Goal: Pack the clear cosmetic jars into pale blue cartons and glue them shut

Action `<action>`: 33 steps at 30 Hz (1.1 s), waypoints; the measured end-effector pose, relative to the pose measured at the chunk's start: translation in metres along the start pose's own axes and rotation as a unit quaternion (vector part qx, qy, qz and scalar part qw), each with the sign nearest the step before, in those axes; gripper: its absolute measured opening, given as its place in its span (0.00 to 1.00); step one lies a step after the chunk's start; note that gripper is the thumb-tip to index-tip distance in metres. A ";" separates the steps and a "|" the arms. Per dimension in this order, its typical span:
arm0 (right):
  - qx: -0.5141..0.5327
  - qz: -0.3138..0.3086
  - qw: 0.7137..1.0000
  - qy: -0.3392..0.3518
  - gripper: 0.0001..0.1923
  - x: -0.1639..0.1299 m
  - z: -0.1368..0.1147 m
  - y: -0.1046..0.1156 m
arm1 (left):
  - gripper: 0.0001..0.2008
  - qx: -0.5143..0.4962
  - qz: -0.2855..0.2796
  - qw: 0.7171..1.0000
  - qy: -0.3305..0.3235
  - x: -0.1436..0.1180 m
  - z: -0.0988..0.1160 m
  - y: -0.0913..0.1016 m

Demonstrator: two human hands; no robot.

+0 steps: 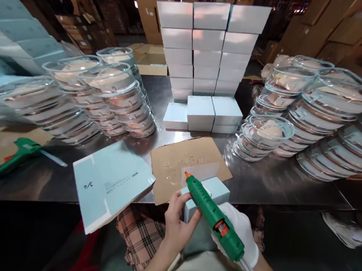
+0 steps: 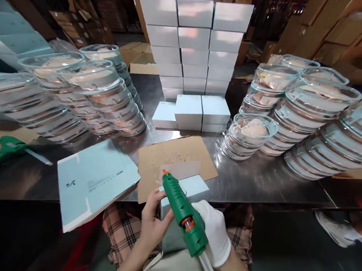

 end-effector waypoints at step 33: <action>0.371 -0.105 0.823 -0.417 0.31 0.046 0.077 -0.040 | 0.23 -0.177 0.052 0.976 0.120 -0.006 -0.030 0.009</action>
Point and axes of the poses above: each hand's wrist, its own x-axis towards the middle knuckle, its own y-axis out of the back of the hand, z = x × y, the point moved 9 cm from there along x, towards the middle knuckle, and after that the axes turned 13 degrees about z, right-handed, at the moved point
